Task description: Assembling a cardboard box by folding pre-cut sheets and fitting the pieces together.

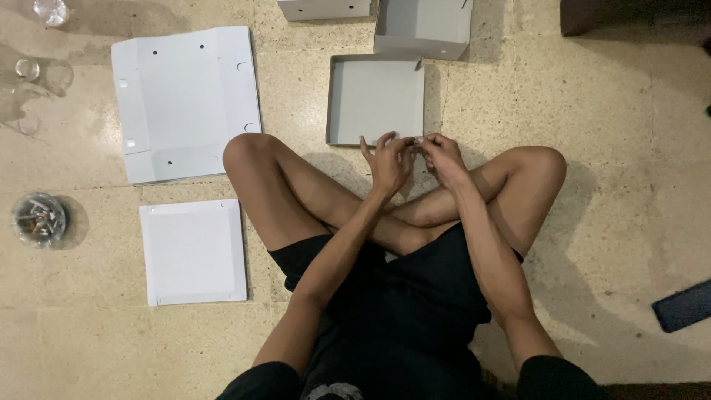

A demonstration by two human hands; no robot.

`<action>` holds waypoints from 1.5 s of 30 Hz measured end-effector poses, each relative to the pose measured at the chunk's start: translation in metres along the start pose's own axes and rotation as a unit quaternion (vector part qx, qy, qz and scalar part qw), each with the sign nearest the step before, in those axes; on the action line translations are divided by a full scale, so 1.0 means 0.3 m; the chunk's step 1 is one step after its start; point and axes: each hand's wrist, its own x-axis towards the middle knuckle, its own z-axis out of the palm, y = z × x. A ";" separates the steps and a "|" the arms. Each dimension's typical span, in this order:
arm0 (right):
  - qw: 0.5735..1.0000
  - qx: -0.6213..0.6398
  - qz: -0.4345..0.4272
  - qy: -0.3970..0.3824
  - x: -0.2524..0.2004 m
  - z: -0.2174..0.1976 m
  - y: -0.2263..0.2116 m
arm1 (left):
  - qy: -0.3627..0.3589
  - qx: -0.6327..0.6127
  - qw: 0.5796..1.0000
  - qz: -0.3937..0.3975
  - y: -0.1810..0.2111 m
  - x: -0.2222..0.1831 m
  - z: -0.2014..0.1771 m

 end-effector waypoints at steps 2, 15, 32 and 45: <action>1.000 -0.004 0.004 0.002 0.005 -0.008 0.009 | -0.008 -0.005 1.000 -0.004 -0.013 0.001 0.007; 0.999 -0.042 0.000 -0.015 0.033 -0.028 0.040 | -0.003 -0.016 1.000 -0.007 -0.025 0.009 0.012; 0.999 -0.039 -0.010 0.036 0.002 0.008 0.013 | -0.017 -0.005 1.000 -0.010 -0.054 0.004 0.027; 0.986 -0.141 -0.076 0.050 0.041 0.007 0.070 | -0.009 0.000 1.000 -0.018 -0.045 0.007 0.024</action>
